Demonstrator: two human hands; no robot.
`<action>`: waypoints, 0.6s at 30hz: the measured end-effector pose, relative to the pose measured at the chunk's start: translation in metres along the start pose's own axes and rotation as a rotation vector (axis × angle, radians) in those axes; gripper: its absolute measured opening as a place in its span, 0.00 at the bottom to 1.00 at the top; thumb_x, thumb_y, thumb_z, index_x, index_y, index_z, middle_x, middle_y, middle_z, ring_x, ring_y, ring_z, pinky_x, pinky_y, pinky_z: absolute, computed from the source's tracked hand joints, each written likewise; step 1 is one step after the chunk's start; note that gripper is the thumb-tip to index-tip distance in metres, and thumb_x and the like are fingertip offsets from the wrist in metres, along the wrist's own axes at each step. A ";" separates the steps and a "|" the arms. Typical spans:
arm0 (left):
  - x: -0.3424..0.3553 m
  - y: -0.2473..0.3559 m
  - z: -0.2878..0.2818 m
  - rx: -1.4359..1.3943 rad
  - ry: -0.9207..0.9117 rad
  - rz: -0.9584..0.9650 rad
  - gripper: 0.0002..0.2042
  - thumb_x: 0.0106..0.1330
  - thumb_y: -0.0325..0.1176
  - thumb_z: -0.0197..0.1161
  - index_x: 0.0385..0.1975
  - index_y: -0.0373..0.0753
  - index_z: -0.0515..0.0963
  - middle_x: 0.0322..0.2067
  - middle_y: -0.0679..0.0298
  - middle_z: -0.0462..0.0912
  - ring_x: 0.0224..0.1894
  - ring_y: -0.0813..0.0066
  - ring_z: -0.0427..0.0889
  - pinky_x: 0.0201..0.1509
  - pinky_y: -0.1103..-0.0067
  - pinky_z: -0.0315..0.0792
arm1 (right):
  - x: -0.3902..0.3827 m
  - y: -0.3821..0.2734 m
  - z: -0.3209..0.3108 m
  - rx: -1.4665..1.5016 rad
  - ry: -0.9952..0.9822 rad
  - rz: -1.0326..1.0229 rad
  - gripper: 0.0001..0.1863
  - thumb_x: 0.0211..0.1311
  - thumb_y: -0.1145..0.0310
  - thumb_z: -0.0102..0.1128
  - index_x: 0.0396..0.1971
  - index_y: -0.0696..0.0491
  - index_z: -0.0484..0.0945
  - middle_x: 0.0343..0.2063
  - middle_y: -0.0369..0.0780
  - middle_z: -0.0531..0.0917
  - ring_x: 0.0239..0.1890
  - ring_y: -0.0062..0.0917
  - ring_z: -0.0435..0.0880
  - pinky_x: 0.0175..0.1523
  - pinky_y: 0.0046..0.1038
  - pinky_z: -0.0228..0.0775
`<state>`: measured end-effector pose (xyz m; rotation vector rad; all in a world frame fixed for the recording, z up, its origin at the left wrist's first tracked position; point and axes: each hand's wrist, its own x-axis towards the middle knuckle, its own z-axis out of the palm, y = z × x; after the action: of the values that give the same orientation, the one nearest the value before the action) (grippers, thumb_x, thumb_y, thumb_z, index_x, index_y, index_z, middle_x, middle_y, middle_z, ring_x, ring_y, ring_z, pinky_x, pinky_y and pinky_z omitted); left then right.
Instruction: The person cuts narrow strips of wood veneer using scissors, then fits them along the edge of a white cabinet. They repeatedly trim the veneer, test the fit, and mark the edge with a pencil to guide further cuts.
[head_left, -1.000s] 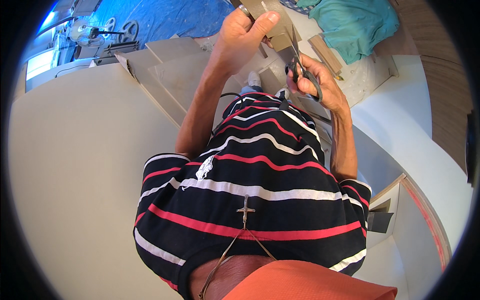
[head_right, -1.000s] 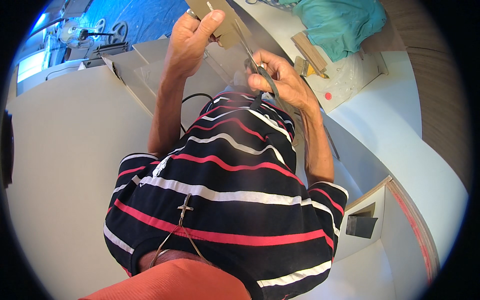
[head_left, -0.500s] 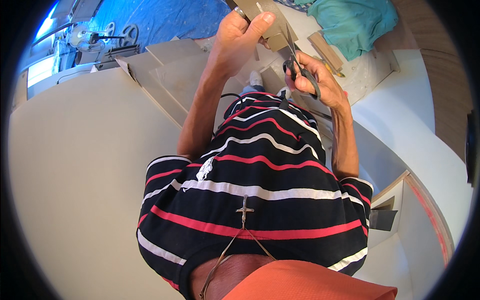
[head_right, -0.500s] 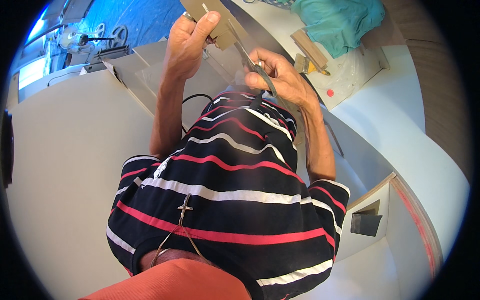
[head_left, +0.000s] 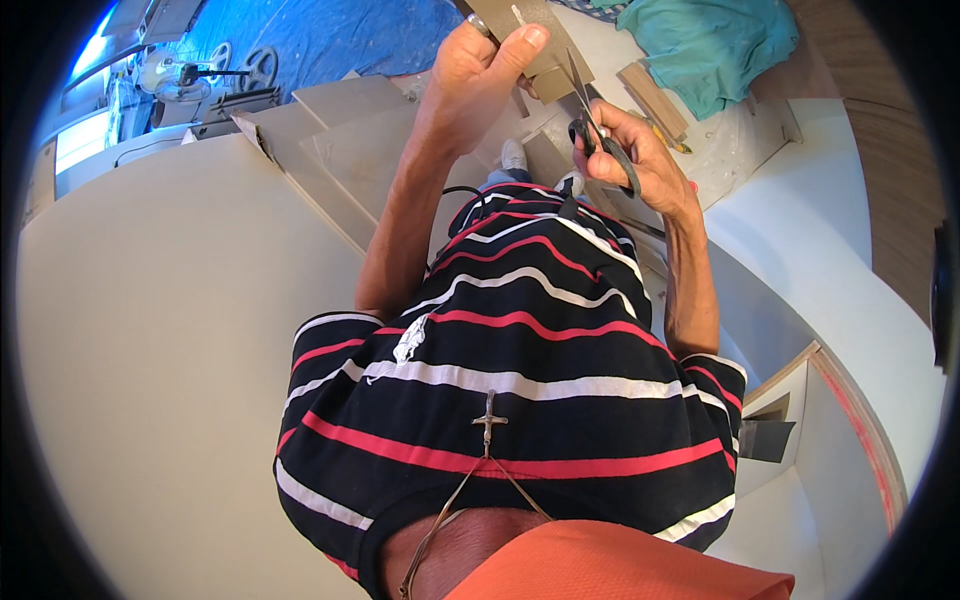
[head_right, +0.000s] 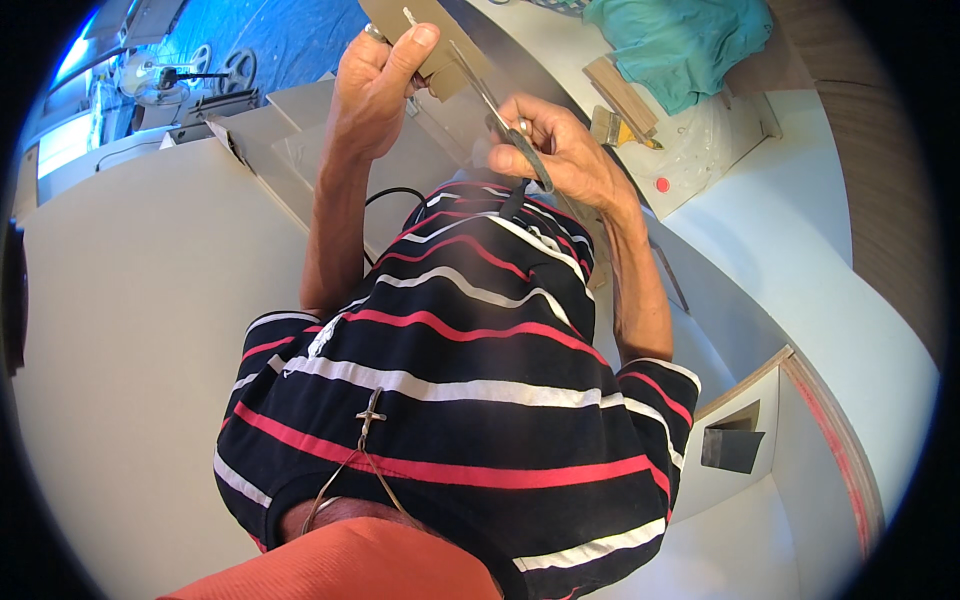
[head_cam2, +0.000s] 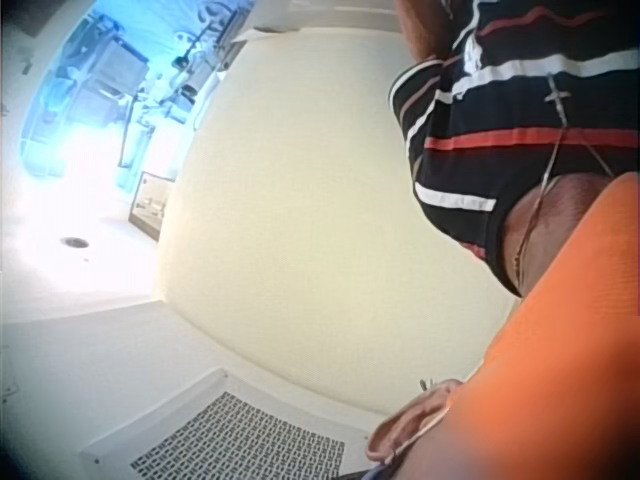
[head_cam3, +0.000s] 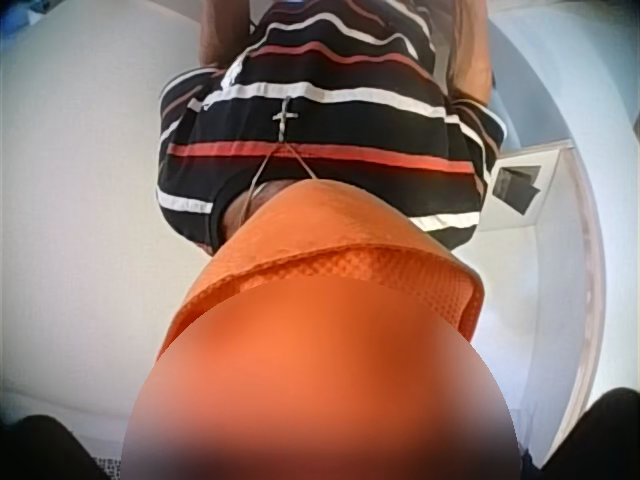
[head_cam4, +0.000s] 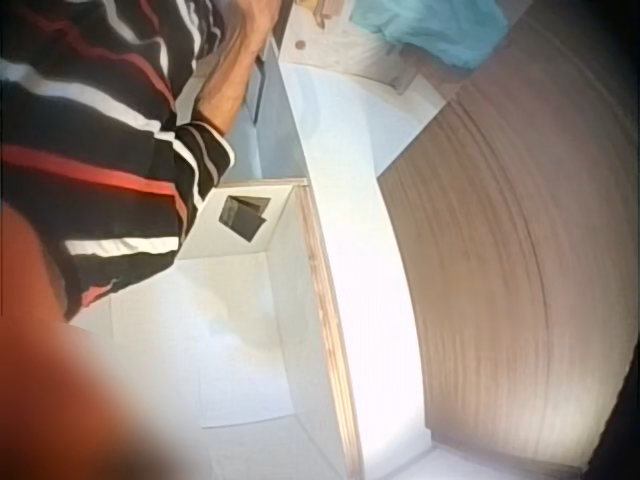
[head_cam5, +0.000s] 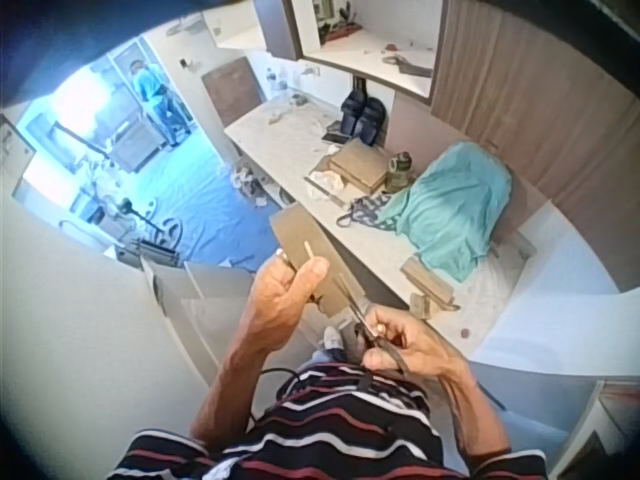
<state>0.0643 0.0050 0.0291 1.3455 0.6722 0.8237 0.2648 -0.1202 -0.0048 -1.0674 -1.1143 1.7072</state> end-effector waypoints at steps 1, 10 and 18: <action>0.000 0.001 0.000 0.018 0.001 -0.004 0.11 0.76 0.37 0.58 0.45 0.35 0.76 0.34 0.66 0.81 0.32 0.82 0.75 0.36 0.80 0.72 | 0.000 0.000 0.000 0.001 0.000 0.004 0.29 0.54 0.43 0.74 0.33 0.53 0.72 0.29 0.31 0.72 0.32 0.16 0.72 0.38 0.20 0.62; -0.001 0.006 0.003 0.040 0.026 -0.015 0.10 0.76 0.36 0.57 0.45 0.34 0.76 0.34 0.67 0.81 0.33 0.84 0.75 0.36 0.82 0.71 | -0.001 0.000 0.004 0.024 0.044 -0.047 0.20 0.56 0.55 0.75 0.31 0.51 0.73 0.24 0.26 0.69 0.26 0.10 0.65 0.31 0.17 0.54; -0.003 -0.003 0.002 -0.071 0.033 0.002 0.12 0.76 0.37 0.58 0.47 0.33 0.75 0.36 0.65 0.82 0.34 0.81 0.78 0.39 0.79 0.75 | -0.002 -0.002 0.008 -0.007 0.113 -0.064 0.18 0.55 0.60 0.77 0.28 0.50 0.73 0.20 0.24 0.67 0.22 0.08 0.62 0.27 0.17 0.51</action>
<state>0.0648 0.0018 0.0260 1.2713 0.6616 0.8658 0.2579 -0.1236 -0.0008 -1.1069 -1.0721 1.5740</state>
